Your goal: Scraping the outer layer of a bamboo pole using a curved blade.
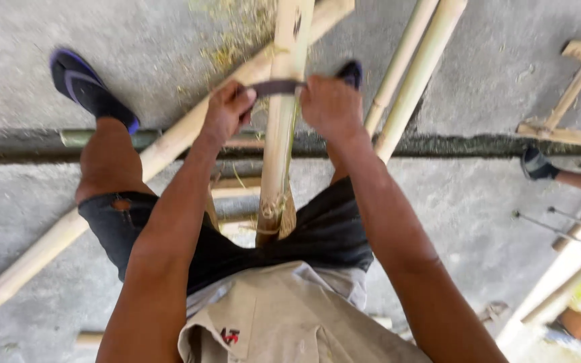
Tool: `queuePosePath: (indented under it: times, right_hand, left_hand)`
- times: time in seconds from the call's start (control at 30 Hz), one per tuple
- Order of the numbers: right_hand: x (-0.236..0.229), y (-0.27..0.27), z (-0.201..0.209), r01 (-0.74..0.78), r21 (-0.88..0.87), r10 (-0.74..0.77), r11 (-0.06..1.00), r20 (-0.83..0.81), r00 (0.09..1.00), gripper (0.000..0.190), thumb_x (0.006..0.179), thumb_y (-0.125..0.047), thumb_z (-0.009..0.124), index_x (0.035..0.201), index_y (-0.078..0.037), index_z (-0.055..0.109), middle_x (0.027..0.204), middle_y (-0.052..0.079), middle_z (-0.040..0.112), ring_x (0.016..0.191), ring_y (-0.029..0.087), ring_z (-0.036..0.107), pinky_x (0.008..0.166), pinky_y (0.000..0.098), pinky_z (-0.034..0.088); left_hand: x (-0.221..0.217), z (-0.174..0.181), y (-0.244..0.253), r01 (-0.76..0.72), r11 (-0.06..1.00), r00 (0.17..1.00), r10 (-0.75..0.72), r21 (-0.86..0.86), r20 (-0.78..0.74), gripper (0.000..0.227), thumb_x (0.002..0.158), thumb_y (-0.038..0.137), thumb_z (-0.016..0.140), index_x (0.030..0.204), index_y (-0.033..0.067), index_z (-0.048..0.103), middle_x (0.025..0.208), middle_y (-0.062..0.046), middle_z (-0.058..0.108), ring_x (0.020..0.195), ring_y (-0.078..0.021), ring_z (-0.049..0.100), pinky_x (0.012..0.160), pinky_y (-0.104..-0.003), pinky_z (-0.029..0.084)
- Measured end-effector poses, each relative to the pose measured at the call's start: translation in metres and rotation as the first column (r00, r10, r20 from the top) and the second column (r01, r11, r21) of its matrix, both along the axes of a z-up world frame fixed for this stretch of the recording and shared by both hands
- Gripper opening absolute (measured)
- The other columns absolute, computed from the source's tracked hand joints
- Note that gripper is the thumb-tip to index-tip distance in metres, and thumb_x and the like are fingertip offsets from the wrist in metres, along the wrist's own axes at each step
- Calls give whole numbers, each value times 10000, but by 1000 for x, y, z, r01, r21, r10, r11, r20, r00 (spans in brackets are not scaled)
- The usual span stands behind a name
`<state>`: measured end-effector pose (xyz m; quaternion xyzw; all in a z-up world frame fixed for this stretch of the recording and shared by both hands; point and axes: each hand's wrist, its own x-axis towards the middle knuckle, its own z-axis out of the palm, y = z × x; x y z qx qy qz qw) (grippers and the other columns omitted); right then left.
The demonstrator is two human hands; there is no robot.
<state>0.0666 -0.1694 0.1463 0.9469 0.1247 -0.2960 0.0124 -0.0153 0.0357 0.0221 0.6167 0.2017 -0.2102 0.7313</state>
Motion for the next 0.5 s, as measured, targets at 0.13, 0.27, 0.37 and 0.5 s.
queuePosePath:
  times: [0.13, 0.27, 0.37, 0.5]
  right_hand:
    - [-13, -7, -7, -56, 39, 53, 998, 82, 995, 323, 1026, -370, 556, 914, -94, 680, 788, 109, 658, 644, 234, 680, 668, 501, 564]
    - [-7, -20, -9, 39, 131, -47, 991, 61, 997, 309, 1084, -338, 537, 932, -84, 626, 696, 69, 595, 547, 181, 584, 524, 387, 532]
    - [-20, -50, -50, -112, 236, 49, 965, 261, 964, 289, 1076, -302, 581, 883, -87, 606, 674, 57, 582, 532, 175, 559, 496, 371, 502]
    - [-14, -46, -44, -169, 352, 8, 921, 418, 909, 295, 1086, -249, 616, 841, -95, 559, 682, 62, 555, 550, 176, 505, 505, 358, 480]
  left_hand:
    - [-15, -3, -6, -64, 995, 998, 61, -77, -35, 211, 978, 266, 719, 998, 79, 624, 722, -3, 590, 534, -76, 541, 429, -282, 506]
    - [3, 6, -2, 6, 994, 999, -10, 111, 37, 315, 1030, 360, 677, 944, 73, 580, 702, -49, 597, 507, -119, 534, 427, -297, 476]
    - [-4, -11, 0, 68, 904, 966, -166, 421, 200, 335, 1045, 380, 678, 997, 61, 586, 754, -54, 624, 555, -140, 602, 486, -340, 555]
    - [10, 21, 6, 14, 760, 925, -257, 649, 280, 378, 1076, 404, 684, 1020, 43, 583, 747, -105, 633, 588, -240, 603, 544, -451, 527]
